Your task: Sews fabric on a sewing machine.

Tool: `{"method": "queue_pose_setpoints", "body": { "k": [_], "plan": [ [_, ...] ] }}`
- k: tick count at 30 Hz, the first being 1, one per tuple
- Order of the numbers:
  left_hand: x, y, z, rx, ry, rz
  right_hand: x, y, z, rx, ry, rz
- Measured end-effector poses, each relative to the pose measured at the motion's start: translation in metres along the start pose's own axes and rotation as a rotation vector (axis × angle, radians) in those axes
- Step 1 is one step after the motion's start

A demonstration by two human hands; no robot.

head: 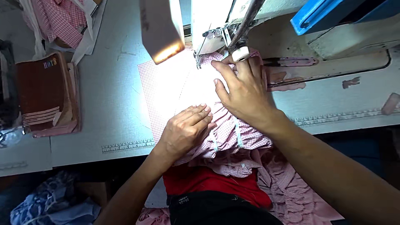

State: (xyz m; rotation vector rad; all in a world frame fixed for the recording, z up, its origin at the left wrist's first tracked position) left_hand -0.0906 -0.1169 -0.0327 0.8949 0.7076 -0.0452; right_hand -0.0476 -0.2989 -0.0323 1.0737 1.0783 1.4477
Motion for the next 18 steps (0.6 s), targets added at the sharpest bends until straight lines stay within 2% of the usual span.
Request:
{"method": "queue_pose_setpoints", "body": {
  "k": [4, 8, 12, 16, 18],
  "plan": [
    [-0.005, 0.001, 0.002, 0.034, 0.023, 0.036, 0.003, 0.007, -0.003, -0.114, 0.148, 0.055],
    [-0.006, 0.001, 0.001, 0.043, 0.025, 0.035, 0.006, 0.013, -0.007, -0.014, 0.137, -0.026],
    [-0.009, 0.002, 0.002, 0.060, 0.016, 0.020, 0.007, 0.017, -0.012, -0.087, 0.227, 0.044],
    [-0.009, 0.002, 0.000, 0.063, 0.013, 0.049, 0.008, 0.019, -0.013, 0.011, 0.170, -0.022],
    [-0.009, 0.002, 0.000, 0.064, 0.014, 0.049, 0.010, 0.020, -0.016, -0.002, 0.196, -0.003]
  ]
}}
Point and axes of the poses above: each hand's wrist, its own z-axis towards the middle knuckle, its own y-axis out of the back of the hand, x = y × z, the point moved 5 cm from there along z, towards the middle knuckle, and after that the axes turned 13 degrees about -z, right-handed, at the moved point
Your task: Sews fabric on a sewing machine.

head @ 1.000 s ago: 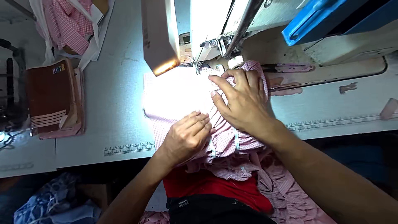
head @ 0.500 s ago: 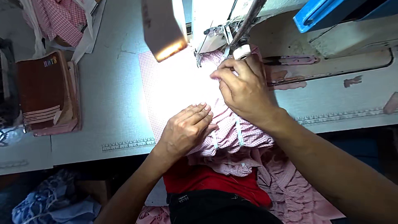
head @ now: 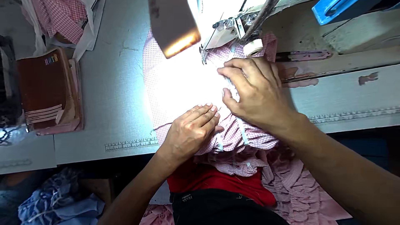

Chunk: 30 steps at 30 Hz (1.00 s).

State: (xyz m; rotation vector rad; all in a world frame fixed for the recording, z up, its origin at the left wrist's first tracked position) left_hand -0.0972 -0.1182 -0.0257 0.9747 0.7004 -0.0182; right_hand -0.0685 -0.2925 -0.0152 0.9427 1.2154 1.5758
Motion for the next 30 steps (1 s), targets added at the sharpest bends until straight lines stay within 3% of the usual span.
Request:
{"method": "queue_pose_setpoints", "body": {
  "k": [18, 22, 27, 30],
  "plan": [
    [0.0004, 0.0016, 0.0032, 0.006, 0.018, -0.002, -0.0040, -0.0030, -0.0023, 0.001, -0.035, -0.047],
    [0.0009, 0.0013, 0.0039, 0.004, 0.011, -0.005, -0.0033, -0.0002, 0.0004, -0.051, 0.028, -0.029],
    [0.0009, 0.0018, 0.0037, 0.007, 0.011, -0.009, -0.0017, -0.0003, 0.0002, 0.041, -0.027, -0.063],
    [0.0010, 0.0025, 0.0046, 0.000, 0.013, -0.013, 0.0009, 0.0009, -0.0025, -0.038, 0.037, -0.012]
  ]
}}
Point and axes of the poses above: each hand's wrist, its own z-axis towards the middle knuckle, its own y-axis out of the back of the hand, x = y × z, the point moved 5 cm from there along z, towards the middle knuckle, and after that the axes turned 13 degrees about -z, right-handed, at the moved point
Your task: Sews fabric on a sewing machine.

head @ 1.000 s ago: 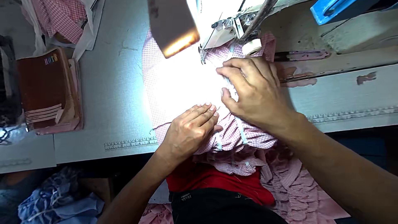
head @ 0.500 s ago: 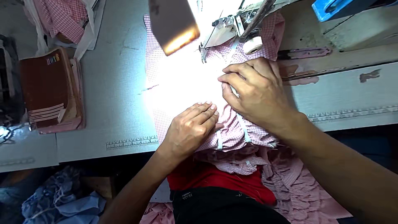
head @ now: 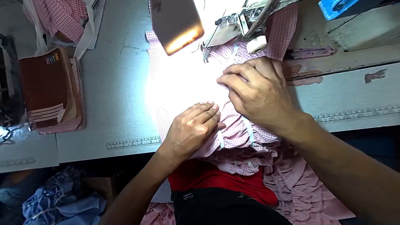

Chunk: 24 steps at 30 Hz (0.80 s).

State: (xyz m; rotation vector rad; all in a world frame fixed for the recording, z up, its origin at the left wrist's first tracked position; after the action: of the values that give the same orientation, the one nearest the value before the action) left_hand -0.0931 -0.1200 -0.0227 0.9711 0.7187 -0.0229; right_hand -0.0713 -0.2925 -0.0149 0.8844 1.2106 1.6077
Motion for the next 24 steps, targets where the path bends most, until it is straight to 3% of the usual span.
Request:
{"method": "queue_pose_setpoints", "body": {
  "k": [6, 10, 24],
  "plan": [
    [0.0007, 0.0000, -0.0011, 0.003, 0.001, 0.014, -0.0010, -0.0018, -0.0005, 0.067, -0.042, -0.017],
    [0.0008, -0.0002, -0.0007, 0.000, 0.005, 0.007, -0.0001, -0.0006, -0.0020, 0.004, 0.012, -0.001],
    [0.0007, -0.0006, -0.0008, -0.015, 0.002, -0.008, -0.0012, -0.0005, -0.0014, 0.042, -0.035, -0.038]
  ]
}}
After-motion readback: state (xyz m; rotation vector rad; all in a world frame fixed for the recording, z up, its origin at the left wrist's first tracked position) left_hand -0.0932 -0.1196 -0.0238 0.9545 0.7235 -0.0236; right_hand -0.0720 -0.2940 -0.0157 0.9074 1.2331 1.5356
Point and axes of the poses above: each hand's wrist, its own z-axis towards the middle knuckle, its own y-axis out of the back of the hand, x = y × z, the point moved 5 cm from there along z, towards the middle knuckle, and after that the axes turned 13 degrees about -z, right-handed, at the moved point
